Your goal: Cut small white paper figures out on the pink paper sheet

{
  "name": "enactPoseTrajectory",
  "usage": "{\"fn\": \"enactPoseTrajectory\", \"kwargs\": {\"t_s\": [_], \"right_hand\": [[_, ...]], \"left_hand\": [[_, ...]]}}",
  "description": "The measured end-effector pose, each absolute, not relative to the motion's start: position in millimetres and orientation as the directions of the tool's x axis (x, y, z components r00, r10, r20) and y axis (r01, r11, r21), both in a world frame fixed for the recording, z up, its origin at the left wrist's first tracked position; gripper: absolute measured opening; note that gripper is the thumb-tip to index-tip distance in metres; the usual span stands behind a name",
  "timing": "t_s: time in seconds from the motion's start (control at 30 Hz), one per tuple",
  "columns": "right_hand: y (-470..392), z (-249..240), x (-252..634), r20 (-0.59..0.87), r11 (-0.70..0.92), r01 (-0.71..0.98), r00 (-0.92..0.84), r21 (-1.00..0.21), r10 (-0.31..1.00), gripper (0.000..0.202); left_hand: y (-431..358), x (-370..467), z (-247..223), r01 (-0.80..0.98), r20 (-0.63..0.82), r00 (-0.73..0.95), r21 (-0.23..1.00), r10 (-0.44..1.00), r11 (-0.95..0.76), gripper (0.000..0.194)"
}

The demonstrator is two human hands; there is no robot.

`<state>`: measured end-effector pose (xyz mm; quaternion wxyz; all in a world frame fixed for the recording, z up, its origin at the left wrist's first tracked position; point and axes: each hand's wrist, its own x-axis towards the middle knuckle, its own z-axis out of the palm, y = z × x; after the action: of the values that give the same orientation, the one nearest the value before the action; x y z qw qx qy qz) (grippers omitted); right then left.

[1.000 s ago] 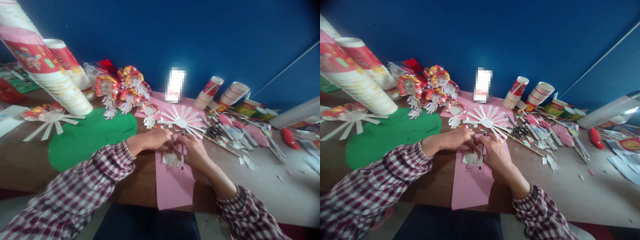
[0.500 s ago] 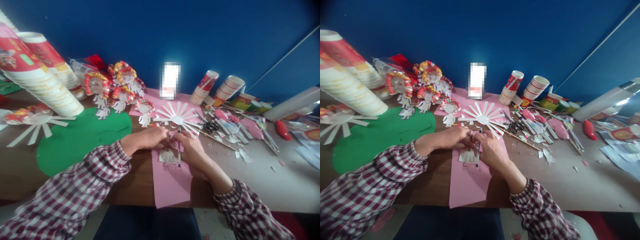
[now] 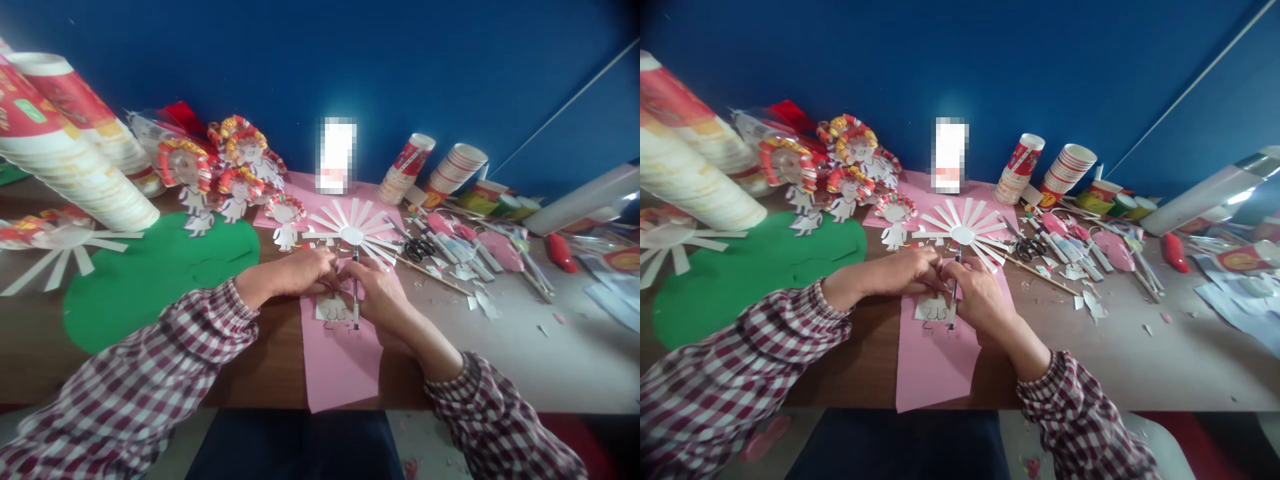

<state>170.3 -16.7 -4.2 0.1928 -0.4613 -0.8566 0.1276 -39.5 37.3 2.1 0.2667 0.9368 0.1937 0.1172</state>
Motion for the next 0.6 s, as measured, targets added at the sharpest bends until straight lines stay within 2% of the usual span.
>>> {"fn": "enactPoseTrajectory", "kwargs": {"t_s": [0.3,0.6], "right_hand": [[-17.1,-3.6,170.3,0.207,0.533,0.747,-0.493,-0.398,0.845,0.019],[-16.9,-4.5,169.9,0.211,0.533,0.743,-0.491,-0.405,0.845,0.018]], "left_hand": [[41.0,-40.8,-6.9,0.312,0.098,0.882,0.612,0.461,-0.727,0.021],[40.4,-40.2,-1.8,0.319,0.077,0.882,0.627,0.464,-0.711,0.024]]}}
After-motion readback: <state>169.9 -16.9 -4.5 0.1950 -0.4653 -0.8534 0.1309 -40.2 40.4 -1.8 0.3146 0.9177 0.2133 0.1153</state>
